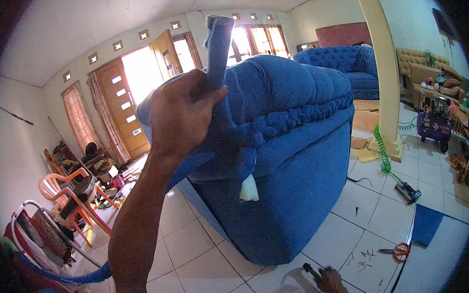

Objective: The person reupholsters a blue sofa armrest by wrapping a cylindrical foam pipe with blue fabric, securing it with a hammer and nails, and trimming excess material with scissors. The person also uses a staple gun to attach fabric to the sofa frame.

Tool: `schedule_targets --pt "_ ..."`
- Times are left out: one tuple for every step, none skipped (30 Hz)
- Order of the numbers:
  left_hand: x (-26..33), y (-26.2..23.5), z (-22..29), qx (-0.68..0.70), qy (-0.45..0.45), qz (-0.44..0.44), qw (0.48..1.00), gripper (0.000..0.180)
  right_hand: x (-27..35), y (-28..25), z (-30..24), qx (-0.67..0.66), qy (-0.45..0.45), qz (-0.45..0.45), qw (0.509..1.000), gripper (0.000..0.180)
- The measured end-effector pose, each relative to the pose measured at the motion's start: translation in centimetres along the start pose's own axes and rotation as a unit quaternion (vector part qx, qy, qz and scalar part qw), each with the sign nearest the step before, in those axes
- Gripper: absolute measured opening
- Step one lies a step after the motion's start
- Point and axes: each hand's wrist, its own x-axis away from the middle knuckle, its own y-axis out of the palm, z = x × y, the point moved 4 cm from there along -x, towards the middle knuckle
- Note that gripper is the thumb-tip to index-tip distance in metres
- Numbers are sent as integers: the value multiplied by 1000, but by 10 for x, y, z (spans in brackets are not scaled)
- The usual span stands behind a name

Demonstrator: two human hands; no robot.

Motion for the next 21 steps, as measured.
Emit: schedule_targets --pt "-6 2 -1 -5 5 12 1000 26 -19 -36 -26 -98 -35 52 993 45" --pt "-13 3 -9 22 -39 21 999 26 -48 -88 -63 -160 -176 135 962 43" --pt "-13 5 -14 54 -84 38 994 26 -67 -132 -92 -149 -181 159 959 44" --pt "-13 7 -18 64 -109 25 992 27 -75 -182 -123 -172 -246 196 933 46" --pt "-14 6 -22 72 -123 31 989 28 -80 -230 -155 -167 -303 246 906 46" --pt "-13 6 -24 79 -138 35 987 29 -84 -272 -188 -146 -357 292 875 43" --pt "-16 5 -26 84 -125 8 989 30 -88 -310 -220 -110 -413 323 845 46" --pt "-19 5 -28 87 -113 -21 989 31 -88 -340 -248 -57 -469 339 813 49" --pt "-22 3 -29 94 -93 -39 990 32 -87 -363 -270 -20 -502 329 799 49" --pt "-25 2 -31 92 -90 -65 989 33 -86 -382 -288 30 -530 312 788 49" --pt "-26 2 -31 97 -78 -81 989 34 -81 -392 -302 81 -555 294 774 50" --pt "-27 1 -32 104 -67 -91 988 35 -77 -398 -312 125 -553 274 777 46" --pt "-26 2 -32 112 -63 -94 987 36 -74 -402 -319 171 -549 253 778 42" --pt "-25 3 -32 104 -51 -83 990 37 -76 -403 -324 241 -524 217 788 39" --pt "-23 4 -32 100 -39 -67 992 37 -77 -406 -329 244 -526 218 785 35" --pt "-22 5 -31 96 -26 -52 994 37 -81 -408 -332 270 -508 206 791 31" --pt "-20 7 -34 136 -48 -47 988 36 -87 -407 -334 306 -479 182 802 27" --pt "-17 8 -35 150 -42 -36 987 36 -91 -412 -338 243 -487 209 813 26" --pt "-15 8 -36 163 -33 -32 986 36 -98 -415 -341 189 -484 225 824 26" --pt "-11 6 -36 183 -13 -16 983 36 -101 -418 -344 130 -506 265 811 26" --pt "-4 4 -41 201 -49 2 978 35 -106 -416 -345 88 -484 296 818 26"
